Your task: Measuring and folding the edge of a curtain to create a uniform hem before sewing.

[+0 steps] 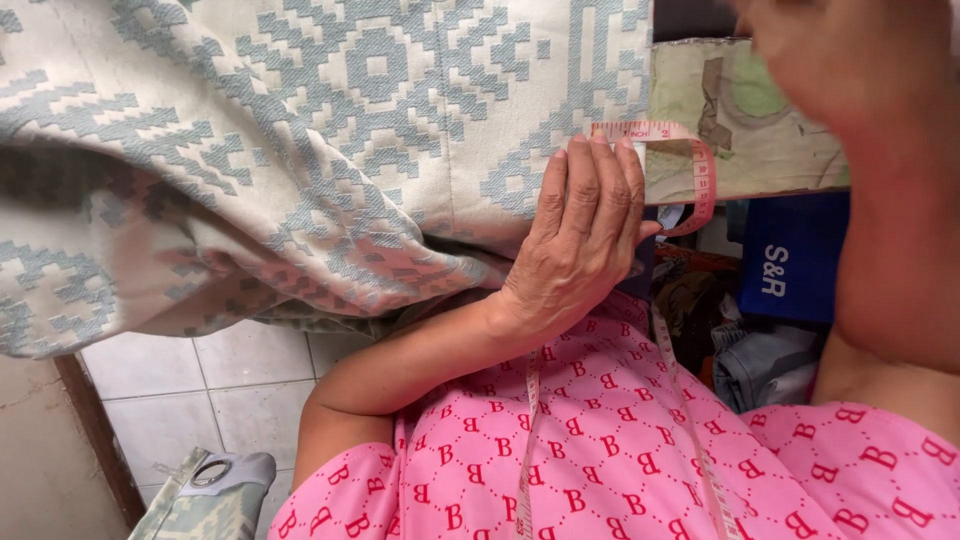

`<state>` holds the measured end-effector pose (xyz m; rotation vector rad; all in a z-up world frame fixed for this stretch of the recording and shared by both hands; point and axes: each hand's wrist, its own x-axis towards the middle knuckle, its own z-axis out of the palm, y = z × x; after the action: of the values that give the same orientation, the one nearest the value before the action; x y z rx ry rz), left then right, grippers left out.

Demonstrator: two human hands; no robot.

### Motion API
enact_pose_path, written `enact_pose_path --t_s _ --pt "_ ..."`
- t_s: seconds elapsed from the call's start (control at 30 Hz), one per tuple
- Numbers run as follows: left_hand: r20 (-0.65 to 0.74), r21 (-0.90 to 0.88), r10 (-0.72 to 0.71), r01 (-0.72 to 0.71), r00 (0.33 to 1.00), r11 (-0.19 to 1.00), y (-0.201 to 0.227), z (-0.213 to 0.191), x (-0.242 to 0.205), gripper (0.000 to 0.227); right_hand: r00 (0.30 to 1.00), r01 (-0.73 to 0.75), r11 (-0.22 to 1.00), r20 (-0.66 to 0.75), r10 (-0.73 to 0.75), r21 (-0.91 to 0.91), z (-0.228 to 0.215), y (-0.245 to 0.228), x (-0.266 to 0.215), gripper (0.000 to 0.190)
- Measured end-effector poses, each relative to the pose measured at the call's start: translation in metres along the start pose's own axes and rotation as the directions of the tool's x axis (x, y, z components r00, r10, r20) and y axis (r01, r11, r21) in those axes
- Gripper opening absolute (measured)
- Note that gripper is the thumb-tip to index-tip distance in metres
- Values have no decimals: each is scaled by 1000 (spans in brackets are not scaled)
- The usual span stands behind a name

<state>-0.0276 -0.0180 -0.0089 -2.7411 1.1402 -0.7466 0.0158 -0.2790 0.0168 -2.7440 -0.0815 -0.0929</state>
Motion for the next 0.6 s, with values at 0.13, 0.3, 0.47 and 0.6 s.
enact_pose_path --t_s 0.13,0.3,0.47,0.6 --pt "-8 -27 2 -3 1000 1000 -2 -1 -1 59 996 -51 983 85 36 178 3 -81 4 9" --pt "-43 -45 -10 8 999 999 -1 0 -1 45 989 83 974 101 -106 212 19 -97 7 10" --pt "-69 -63 -8 4 998 998 -3 -1 0 45 973 -39 983 230 -4 182 26 -95 15 15" --pt "-58 -61 -8 4 998 998 -1 0 0 46 964 -54 985 266 8 166 23 -96 19 13"
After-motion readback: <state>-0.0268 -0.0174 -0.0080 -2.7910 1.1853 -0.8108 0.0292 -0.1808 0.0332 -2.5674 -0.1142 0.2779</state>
